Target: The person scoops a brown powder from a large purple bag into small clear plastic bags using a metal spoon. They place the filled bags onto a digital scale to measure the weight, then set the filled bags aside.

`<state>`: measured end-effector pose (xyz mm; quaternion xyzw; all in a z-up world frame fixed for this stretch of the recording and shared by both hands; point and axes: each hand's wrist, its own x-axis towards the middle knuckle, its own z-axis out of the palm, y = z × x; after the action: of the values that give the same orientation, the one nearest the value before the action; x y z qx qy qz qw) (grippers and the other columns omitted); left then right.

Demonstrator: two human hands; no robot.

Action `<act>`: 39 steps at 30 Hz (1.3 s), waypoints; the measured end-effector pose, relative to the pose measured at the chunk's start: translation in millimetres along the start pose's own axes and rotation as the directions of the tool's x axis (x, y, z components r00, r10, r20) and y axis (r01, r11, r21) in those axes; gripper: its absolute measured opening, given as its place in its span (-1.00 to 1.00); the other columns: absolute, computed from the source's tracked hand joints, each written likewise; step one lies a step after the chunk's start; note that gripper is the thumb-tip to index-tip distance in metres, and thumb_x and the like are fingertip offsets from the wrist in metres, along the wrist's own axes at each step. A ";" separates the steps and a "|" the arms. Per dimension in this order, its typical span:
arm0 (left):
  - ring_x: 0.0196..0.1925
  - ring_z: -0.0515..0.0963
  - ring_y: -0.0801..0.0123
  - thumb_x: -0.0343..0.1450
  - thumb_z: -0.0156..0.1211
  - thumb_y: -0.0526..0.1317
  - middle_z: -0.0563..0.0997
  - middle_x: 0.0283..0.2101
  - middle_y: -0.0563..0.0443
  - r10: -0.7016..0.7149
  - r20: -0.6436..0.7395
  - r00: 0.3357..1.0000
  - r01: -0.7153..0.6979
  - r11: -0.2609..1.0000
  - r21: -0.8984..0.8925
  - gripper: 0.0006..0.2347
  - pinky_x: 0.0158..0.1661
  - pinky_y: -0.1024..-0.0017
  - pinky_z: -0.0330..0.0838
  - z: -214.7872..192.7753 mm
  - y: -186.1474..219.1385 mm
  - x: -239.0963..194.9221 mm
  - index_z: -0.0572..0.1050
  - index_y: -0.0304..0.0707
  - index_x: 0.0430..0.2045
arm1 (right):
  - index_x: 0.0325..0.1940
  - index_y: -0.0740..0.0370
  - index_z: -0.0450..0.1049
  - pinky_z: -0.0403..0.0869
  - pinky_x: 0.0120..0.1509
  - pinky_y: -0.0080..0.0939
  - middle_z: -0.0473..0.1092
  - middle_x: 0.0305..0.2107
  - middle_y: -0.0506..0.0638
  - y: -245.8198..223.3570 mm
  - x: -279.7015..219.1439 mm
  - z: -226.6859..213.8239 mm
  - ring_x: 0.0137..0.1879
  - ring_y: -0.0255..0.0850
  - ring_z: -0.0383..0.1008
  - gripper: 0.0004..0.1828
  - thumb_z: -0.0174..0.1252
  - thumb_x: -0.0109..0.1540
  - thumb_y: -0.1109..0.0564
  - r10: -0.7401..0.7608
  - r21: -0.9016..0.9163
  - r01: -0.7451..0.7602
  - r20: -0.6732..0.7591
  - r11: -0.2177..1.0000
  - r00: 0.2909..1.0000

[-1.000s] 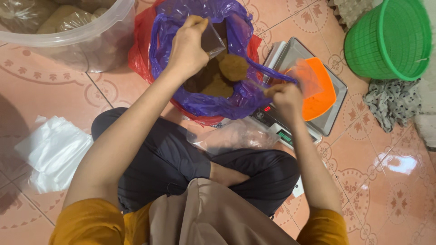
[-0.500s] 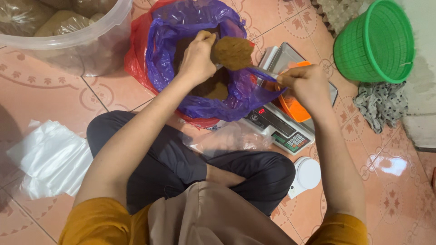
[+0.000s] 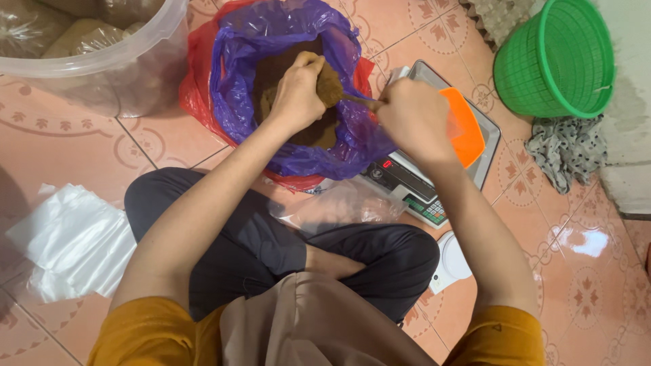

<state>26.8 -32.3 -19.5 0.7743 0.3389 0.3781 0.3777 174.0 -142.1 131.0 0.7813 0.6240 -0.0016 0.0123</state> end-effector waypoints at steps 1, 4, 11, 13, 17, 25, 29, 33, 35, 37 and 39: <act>0.14 0.55 -0.12 0.06 0.35 -0.54 0.49 0.16 -0.25 -0.008 -0.005 1.000 0.008 1.000 -0.001 -0.39 0.09 0.22 0.49 -0.3 0.4 0.5 0.45 -0.60 0.10 | -0.41 0.22 0.65 0.47 -0.26 0.15 0.52 -0.50 0.24 -6.7 1.1 3.1 -0.32 0.19 0.56 -0.71 0.29 0.17 -0.06 -0.037 -0.102 0.034 -0.025 0.994 0.999; 0.12 0.56 -0.09 0.01 0.36 -0.55 0.49 0.16 -0.24 -0.043 -0.017 0.999 0.043 0.999 -0.019 -0.35 0.04 0.26 0.52 -2.6 2.0 2.5 0.45 -0.60 0.08 | -0.43 0.23 0.62 0.50 -0.29 0.11 0.52 -0.51 0.21 -28.7 -5.5 17.6 -0.34 0.13 0.60 -0.82 0.22 0.05 0.08 -0.087 -0.260 0.089 0.016 0.961 0.996; -0.02 0.67 0.05 0.17 0.42 -0.46 0.53 0.14 -0.16 -0.151 -0.027 0.988 0.147 0.984 -0.103 -0.45 -0.14 0.34 0.63 -15.2 5.8 6.6 0.46 -0.56 0.10 | -0.22 0.43 0.53 0.42 -0.31 -0.25 0.40 -0.53 0.00 -45.4 -45.3 40.8 -0.37 -0.19 0.47 -0.73 0.13 0.11 0.16 -0.530 -0.671 0.272 -0.212 0.689 0.821; -0.10 0.71 0.09 0.21 0.42 -0.45 0.53 0.13 -0.15 -0.187 -0.017 0.982 0.183 0.975 -0.122 -0.48 -0.26 0.37 0.66 -19.9 4.6 7.0 0.45 -0.56 0.09 | -0.14 0.44 0.55 0.39 -0.28 -0.29 0.39 -0.47 0.01 -32.0 -57.0 37.0 -0.34 -0.22 0.43 -0.68 0.11 0.12 0.17 -0.565 -0.687 0.260 -0.262 0.678 0.782; -0.14 0.72 0.12 0.16 0.34 -0.54 0.54 0.12 -0.16 -0.153 -0.059 0.986 0.144 0.979 -0.146 -0.48 -0.39 0.43 0.65 -26.9 -1.9 10.0 0.48 -0.57 0.06 | -0.13 0.34 0.53 0.40 -0.34 -0.14 0.47 -0.41 0.05 2.1 -85.7 41.6 -0.35 -0.09 0.51 -0.78 0.11 0.19 0.20 -0.381 -0.455 0.174 -0.416 0.873 0.826; -0.04 0.69 0.15 0.09 0.32 -0.60 0.54 0.12 -0.17 -0.074 -0.066 0.995 0.060 0.980 -0.187 -0.45 -0.43 0.48 0.62 -29.9 -4.2 16.8 0.51 -0.56 0.04 | -0.42 0.17 0.61 0.45 -0.39 0.11 0.47 -0.62 0.15 48.1 -54.4 176.3 -0.48 0.10 0.51 -0.84 0.26 0.18 0.06 -0.031 -0.015 0.027 -0.350 1.000 0.936; -0.04 0.69 0.19 0.11 0.31 -0.61 0.53 0.14 -0.15 -0.069 -0.032 0.997 0.061 0.979 -0.194 -0.44 -0.44 0.49 0.62 -33.9 2.9 20.9 0.50 -0.53 0.07 | -0.40 0.20 0.66 0.45 -0.27 0.12 0.52 -0.51 0.26 47.6 -26.4 215.1 -0.37 0.20 0.53 -0.69 0.22 0.23 -0.06 0.223 0.107 -0.234 0.105 0.966 0.969; -0.28 0.75 0.27 0.12 0.29 -0.61 0.53 0.15 -0.10 -0.123 0.074 0.990 0.140 0.948 -0.287 -0.44 -0.46 0.48 0.60 -34.4 11.4 20.6 0.48 -0.53 0.08 | -0.35 0.30 0.61 0.43 -0.28 0.00 0.45 -0.55 0.25 43.3 3.0 190.7 -0.40 0.09 0.52 -0.51 0.18 0.36 -0.19 0.134 0.503 -0.089 -0.054 0.860 0.989; -0.39 0.74 0.30 0.11 0.32 -0.61 0.52 0.15 -0.09 -0.134 0.095 0.986 0.157 0.941 -0.299 -0.43 -0.49 0.49 0.63 -31.6 16.7 22.9 0.47 -0.53 0.09 | -0.35 0.31 0.60 0.41 -0.34 -0.16 0.43 -0.62 0.09 34.5 30.1 170.6 -0.47 -0.16 0.48 -0.49 0.13 0.38 -0.19 0.213 0.767 -0.127 -0.012 0.629 0.977; -0.45 0.73 0.33 0.11 0.32 -0.61 0.51 0.17 -0.09 -0.135 0.120 0.983 0.168 0.932 -0.320 -0.42 -0.51 0.50 0.64 -30.3 20.5 23.2 0.46 -0.54 0.09 | -0.40 0.29 0.59 0.38 -0.42 -0.25 0.45 -0.65 -0.04 21.2 55.4 153.6 -0.53 -0.32 0.44 -0.50 0.14 0.35 -0.18 0.261 0.875 -0.235 0.130 0.423 0.957; -0.46 0.73 0.34 0.11 0.32 -0.62 0.49 0.19 -0.09 -0.126 0.146 0.981 0.170 0.920 -0.352 -0.42 -0.53 0.49 0.64 -31.0 22.9 23.1 0.46 -0.56 0.09 | -0.46 0.33 0.51 0.39 -0.48 -0.27 0.42 -0.68 -0.05 12.7 73.5 137.9 -0.58 -0.32 0.44 -0.49 0.20 0.34 -0.16 0.244 0.897 -0.347 0.284 0.273 0.927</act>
<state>17.3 -14.5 20.7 0.6846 0.2974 0.3571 0.5615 204.4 -76.2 -7.9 0.7451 0.3508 -0.3918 -0.4102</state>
